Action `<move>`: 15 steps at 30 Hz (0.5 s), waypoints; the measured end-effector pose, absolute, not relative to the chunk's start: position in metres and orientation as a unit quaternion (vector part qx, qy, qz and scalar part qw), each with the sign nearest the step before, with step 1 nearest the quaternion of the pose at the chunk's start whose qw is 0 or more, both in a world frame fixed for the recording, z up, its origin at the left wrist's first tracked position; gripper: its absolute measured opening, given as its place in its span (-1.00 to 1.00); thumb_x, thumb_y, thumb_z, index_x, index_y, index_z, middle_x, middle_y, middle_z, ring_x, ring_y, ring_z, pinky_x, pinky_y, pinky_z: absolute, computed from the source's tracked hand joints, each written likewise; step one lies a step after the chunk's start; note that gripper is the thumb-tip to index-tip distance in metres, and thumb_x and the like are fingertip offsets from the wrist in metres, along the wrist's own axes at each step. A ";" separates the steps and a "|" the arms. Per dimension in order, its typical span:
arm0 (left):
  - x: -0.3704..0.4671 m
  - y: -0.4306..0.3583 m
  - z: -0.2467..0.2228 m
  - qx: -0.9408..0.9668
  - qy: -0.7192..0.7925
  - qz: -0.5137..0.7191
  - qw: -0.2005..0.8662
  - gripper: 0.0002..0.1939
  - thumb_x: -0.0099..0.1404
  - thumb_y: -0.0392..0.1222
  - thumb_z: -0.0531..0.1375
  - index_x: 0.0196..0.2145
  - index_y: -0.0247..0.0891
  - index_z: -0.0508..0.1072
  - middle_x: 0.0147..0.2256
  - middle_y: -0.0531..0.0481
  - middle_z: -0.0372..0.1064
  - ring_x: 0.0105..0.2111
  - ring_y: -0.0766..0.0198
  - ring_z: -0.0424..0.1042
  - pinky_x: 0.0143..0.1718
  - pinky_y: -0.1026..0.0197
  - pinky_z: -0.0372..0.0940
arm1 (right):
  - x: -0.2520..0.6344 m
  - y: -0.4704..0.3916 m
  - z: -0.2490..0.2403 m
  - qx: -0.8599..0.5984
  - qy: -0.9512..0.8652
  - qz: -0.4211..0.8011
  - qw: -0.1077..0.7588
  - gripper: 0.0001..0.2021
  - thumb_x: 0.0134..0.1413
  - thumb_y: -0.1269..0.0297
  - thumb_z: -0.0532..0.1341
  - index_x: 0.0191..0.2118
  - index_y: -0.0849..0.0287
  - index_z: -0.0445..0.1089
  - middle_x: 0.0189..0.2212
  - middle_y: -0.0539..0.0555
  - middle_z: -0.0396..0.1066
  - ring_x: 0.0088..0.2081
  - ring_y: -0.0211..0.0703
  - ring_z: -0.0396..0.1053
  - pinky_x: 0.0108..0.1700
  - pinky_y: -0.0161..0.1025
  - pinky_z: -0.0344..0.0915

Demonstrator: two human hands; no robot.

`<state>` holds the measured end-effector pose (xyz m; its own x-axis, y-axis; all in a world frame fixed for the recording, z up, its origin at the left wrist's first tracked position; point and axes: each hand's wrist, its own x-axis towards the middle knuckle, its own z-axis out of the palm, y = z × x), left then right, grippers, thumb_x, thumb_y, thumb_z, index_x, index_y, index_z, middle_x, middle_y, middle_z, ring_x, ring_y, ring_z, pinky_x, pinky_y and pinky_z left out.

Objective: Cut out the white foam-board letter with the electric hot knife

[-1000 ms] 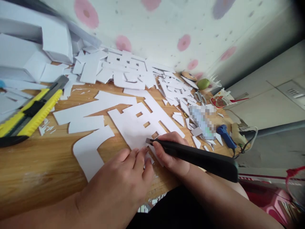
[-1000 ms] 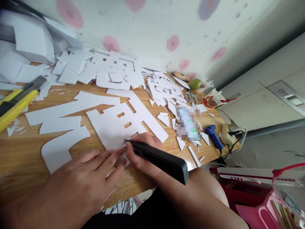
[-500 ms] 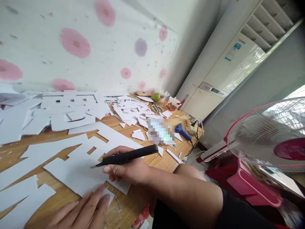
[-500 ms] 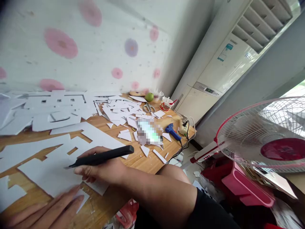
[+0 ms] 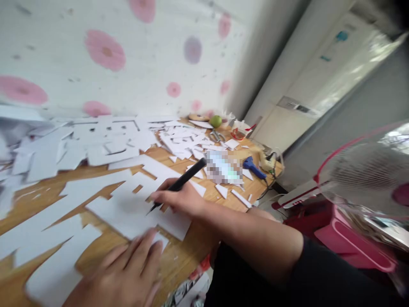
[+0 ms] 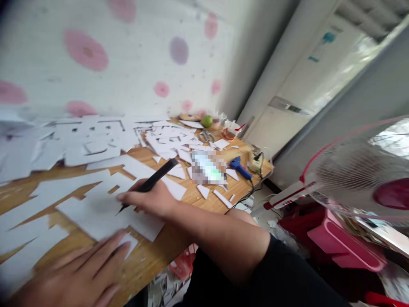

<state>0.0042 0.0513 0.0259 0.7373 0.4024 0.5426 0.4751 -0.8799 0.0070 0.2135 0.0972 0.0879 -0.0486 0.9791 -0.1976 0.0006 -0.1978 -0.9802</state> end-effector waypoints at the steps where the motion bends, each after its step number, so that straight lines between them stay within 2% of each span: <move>1: 0.006 0.047 0.036 -0.941 -0.222 -0.240 0.084 -0.43 0.54 -0.14 -0.18 -0.09 -0.33 0.63 -0.01 -0.26 0.56 -0.09 0.01 0.58 -0.05 -0.06 0.30 | 0.213 0.097 0.087 -0.543 -0.453 0.551 0.443 -0.68 -0.16 0.07 0.49 -0.46 0.17 0.42 -0.62 -0.09 0.38 -0.64 -0.36 0.25 -0.65 -0.39 0.14; 2: 0.007 0.044 0.045 -0.949 -0.228 -0.198 0.094 -0.46 0.52 -0.23 -0.17 -0.05 -0.34 0.61 0.03 -0.28 0.54 -0.07 0.00 0.57 -0.04 -0.07 0.33 | 0.213 0.098 0.085 -0.548 -0.449 0.540 0.455 -0.68 -0.15 0.09 0.48 -0.46 0.16 0.40 -0.62 -0.10 0.39 -0.67 -0.38 0.21 -0.67 -0.39 0.11; 3: 0.009 0.042 0.052 -0.943 -0.228 -0.213 0.114 -0.46 0.48 -0.31 -0.17 -0.10 -0.36 0.62 -0.01 -0.31 0.56 -0.11 0.00 0.59 -0.08 -0.05 0.38 | 0.213 0.098 0.083 -0.553 -0.440 0.527 0.471 -0.67 -0.16 0.10 0.49 -0.47 0.15 0.37 -0.65 -0.12 0.37 -0.70 -0.40 0.17 -0.68 -0.38 0.08; 5: 0.010 0.041 0.061 -0.953 -0.225 -0.164 0.117 -0.60 0.41 -0.36 -0.03 -0.07 -0.37 0.60 0.01 -0.33 0.54 -0.08 -0.01 0.59 -0.09 -0.02 0.44 | 0.213 0.099 0.079 -0.545 -0.433 0.512 0.504 -0.65 -0.17 0.11 0.49 -0.54 0.15 0.32 -0.71 -0.14 0.30 -0.72 -0.41 0.12 -0.68 -0.38 0.05; 9: 0.011 0.041 0.064 -0.952 -0.237 -0.164 0.104 -0.68 0.28 -0.35 0.14 -0.07 -0.39 0.59 0.02 -0.40 0.52 -0.07 -0.08 0.59 -0.11 -0.03 0.51 | 0.210 0.099 0.074 -0.541 -0.439 0.501 0.513 -0.63 -0.18 0.15 0.49 -0.61 0.14 0.29 -0.76 -0.15 0.24 -0.72 -0.41 0.09 -0.67 -0.38 0.04; 15: 0.012 0.037 0.064 -0.951 -0.236 -0.174 0.098 -0.69 0.25 -0.35 0.17 -0.07 -0.41 0.58 0.00 -0.40 0.53 -0.09 -0.09 0.59 -0.10 -0.03 0.49 | 0.206 0.096 0.069 -0.555 -0.469 0.474 0.497 -0.66 -0.16 0.14 0.49 -0.60 0.15 0.33 -0.74 -0.14 0.28 -0.67 -0.37 0.16 -0.59 -0.35 0.15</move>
<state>0.0120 0.0372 0.0642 0.8284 0.4142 0.3771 0.4826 -0.8695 -0.1050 0.2058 0.0959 0.0692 0.1094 0.9922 -0.0595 0.0494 -0.0652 -0.9967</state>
